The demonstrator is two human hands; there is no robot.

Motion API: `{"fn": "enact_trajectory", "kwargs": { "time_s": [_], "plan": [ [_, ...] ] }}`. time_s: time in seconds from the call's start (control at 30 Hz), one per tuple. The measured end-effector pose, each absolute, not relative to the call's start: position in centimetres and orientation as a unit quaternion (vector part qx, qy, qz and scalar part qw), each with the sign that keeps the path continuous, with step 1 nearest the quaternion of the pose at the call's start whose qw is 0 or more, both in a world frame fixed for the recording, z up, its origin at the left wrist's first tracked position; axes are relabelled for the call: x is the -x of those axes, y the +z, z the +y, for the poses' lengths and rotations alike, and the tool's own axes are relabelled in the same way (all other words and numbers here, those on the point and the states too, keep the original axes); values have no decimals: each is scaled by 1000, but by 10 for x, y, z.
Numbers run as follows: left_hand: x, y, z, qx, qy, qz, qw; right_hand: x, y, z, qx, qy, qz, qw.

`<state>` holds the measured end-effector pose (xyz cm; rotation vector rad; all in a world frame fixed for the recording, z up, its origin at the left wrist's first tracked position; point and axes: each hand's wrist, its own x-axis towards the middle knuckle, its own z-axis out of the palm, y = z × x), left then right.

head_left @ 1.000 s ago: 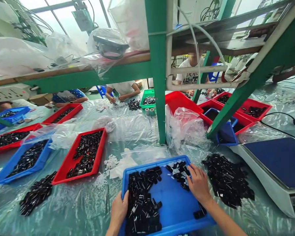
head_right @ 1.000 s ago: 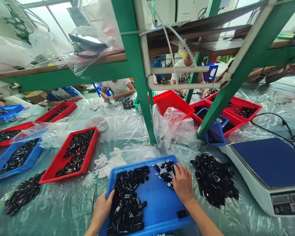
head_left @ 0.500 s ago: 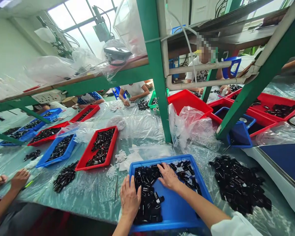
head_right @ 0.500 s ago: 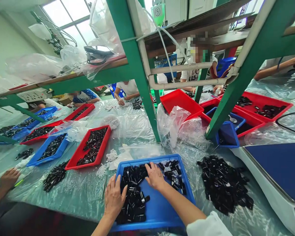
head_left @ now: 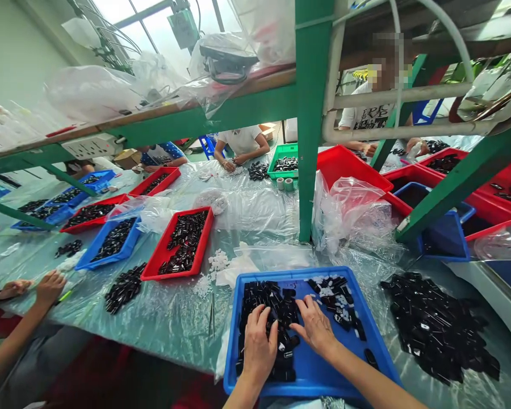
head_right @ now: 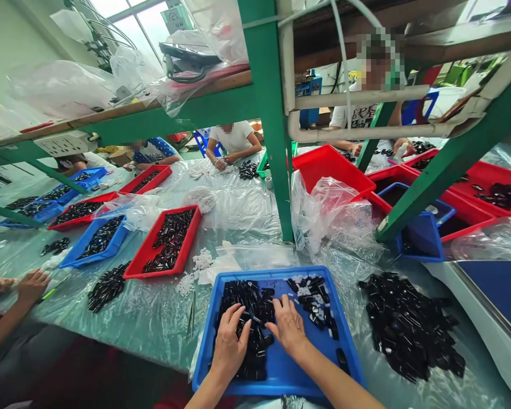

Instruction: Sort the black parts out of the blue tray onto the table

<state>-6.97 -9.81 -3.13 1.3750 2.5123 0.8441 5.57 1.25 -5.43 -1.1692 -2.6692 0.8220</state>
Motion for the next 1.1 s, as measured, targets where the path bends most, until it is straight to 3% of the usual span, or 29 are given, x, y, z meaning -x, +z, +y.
{"fn": "enact_trajectory", "kwargs": {
  "time_s": [0.37, 0.57, 0.8, 1.1],
  "plan": [
    [50, -10, -96, -349, 402, 812, 240, -63, -83, 1, 384, 332, -859, 73],
    [39, -12, -93, -225, 455, 785, 356, -66, -63, 16, 394, 439, -803, 84],
    [31, -7, -78, -28, 512, 695, 503, -65, -28, 1, 358, 536, -748, 160],
    [28, -4, -78, -18, 505, 644, 574, -62, -12, 1, 285, 675, -676, 72]
  ]
}}
